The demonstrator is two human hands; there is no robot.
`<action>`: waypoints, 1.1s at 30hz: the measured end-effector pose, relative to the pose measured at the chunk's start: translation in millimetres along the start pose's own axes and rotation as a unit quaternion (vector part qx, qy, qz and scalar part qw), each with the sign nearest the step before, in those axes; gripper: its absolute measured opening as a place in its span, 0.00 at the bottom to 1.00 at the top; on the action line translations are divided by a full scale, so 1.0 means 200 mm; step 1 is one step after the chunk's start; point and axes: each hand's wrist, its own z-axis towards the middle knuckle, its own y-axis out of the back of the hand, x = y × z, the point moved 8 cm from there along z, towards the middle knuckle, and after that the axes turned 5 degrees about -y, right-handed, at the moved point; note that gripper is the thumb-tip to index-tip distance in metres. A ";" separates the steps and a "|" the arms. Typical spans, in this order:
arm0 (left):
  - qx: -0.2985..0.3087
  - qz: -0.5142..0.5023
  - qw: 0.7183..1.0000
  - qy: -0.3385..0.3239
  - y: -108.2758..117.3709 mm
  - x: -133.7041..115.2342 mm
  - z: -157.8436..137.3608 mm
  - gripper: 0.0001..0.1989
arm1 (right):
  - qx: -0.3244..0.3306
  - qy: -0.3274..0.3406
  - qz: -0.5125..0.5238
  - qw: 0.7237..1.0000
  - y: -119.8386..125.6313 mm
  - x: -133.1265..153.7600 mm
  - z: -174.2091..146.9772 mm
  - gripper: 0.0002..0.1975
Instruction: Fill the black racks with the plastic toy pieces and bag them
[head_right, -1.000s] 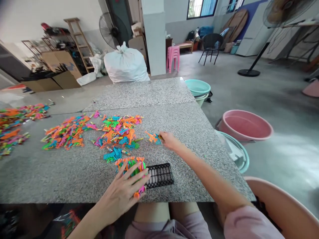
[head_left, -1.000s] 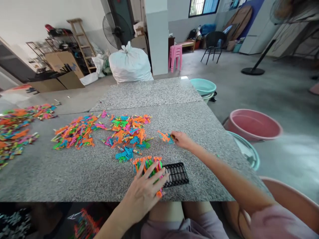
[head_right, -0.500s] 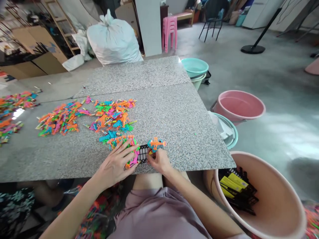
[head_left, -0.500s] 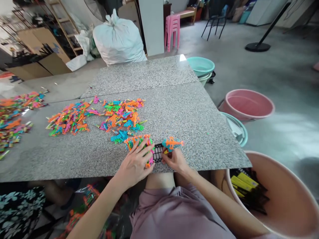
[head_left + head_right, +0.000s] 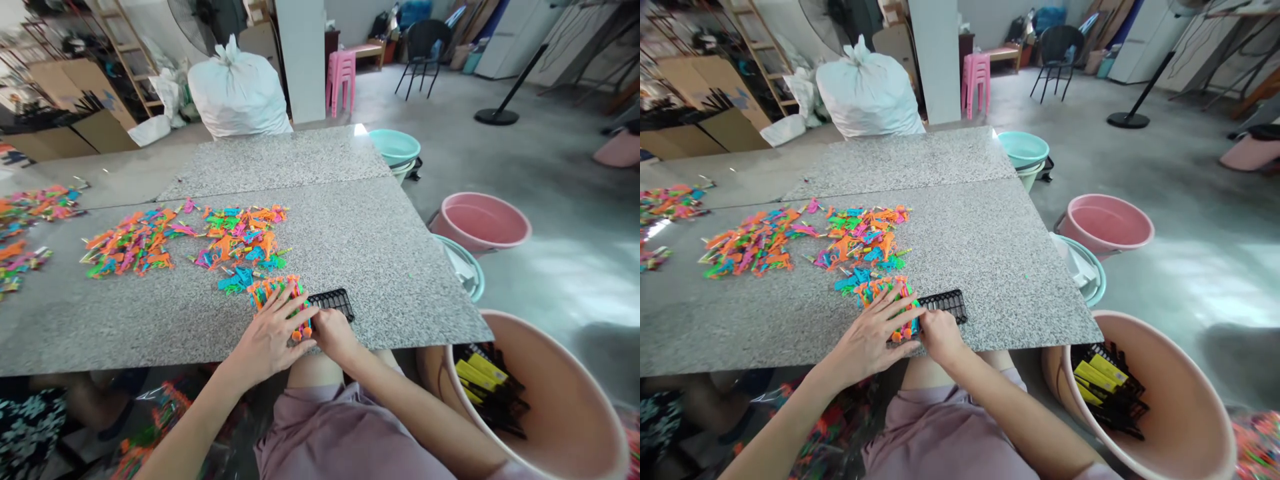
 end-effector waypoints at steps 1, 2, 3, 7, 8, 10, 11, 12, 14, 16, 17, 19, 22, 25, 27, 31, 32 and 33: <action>-0.008 0.000 1.000 0.005 0.00 0.00 0.00 0.21 | 0.008 -0.004 -0.002 1.000 -0.01 0.01 0.01 0.11; -0.017 0.002 1.000 0.011 0.00 0.01 0.01 0.19 | 0.011 -0.010 -0.001 1.000 -0.01 0.01 0.01 0.11; -0.024 0.007 1.000 0.018 -0.01 0.01 0.01 0.17 | 0.011 -0.013 0.002 1.000 -0.01 0.01 0.01 0.12; -0.011 0.027 0.999 0.024 -0.04 0.02 0.02 0.16 | 0.025 0.012 0.010 1.000 0.02 -0.02 0.02 0.09; -0.006 0.027 0.999 0.024 -0.04 0.02 0.01 0.16 | 0.056 0.041 0.020 0.997 0.03 -0.03 0.04 0.07; -0.006 0.020 0.999 0.030 -0.04 0.02 0.01 0.16 | 0.101 0.099 0.034 0.989 0.10 -0.04 0.09 0.05; -0.009 0.017 0.999 0.032 -0.04 0.02 0.00 0.16 | 0.090 0.114 0.023 0.989 0.16 -0.05 0.15 0.05; -0.013 0.016 0.999 0.033 -0.04 0.02 0.00 0.16 | 0.056 0.115 -0.003 0.992 0.23 -0.06 0.23 0.06; -0.020 0.020 0.999 0.034 -0.03 0.02 0.00 0.17 | -0.048 0.093 -0.078 0.991 0.37 -0.04 0.43 0.11; -0.026 0.029 0.999 0.038 -0.03 0.02 0.00 0.17 | -0.091 0.097 -0.124 0.983 0.40 0.05 0.62 0.17; -0.027 0.032 0.998 0.041 -0.03 0.02 0.00 0.17 | -0.090 0.109 -0.136 0.981 0.38 0.11 0.70 0.18; -0.026 0.033 0.998 0.046 -0.03 0.03 0.00 0.17 | -0.078 0.135 -0.147 0.977 0.32 0.21 0.82 0.18; -0.027 0.025 0.998 0.050 -0.03 0.02 0.00 0.16 | -0.059 0.153 -0.162 0.973 0.25 0.20 0.85 0.16; -0.031 0.007 0.998 0.054 -0.02 0.02 0.01 0.15 | -0.051 0.121 -0.167 0.977 0.28 -0.01 0.77 0.15; -0.034 -0.003 0.998 0.058 -0.01 0.02 0.01 0.14 | -0.052 0.085 -0.147 0.984 0.32 -0.20 0.68 0.14; -0.038 -0.004 0.998 0.048 0.00 0.02 0.01 0.10 | -0.058 0.050 0.007 0.997 0.31 -0.44 0.47 0.13; -0.037 0.001 0.998 0.041 0.01 0.01 0.01 0.10 | -0.059 0.048 0.063 0.995 0.29 -0.45 0.43 0.13; -0.033 0.008 0.999 0.034 0.01 0.01 0.02 0.11 | -0.061 0.046 0.121 0.990 0.27 -0.46 0.38 0.13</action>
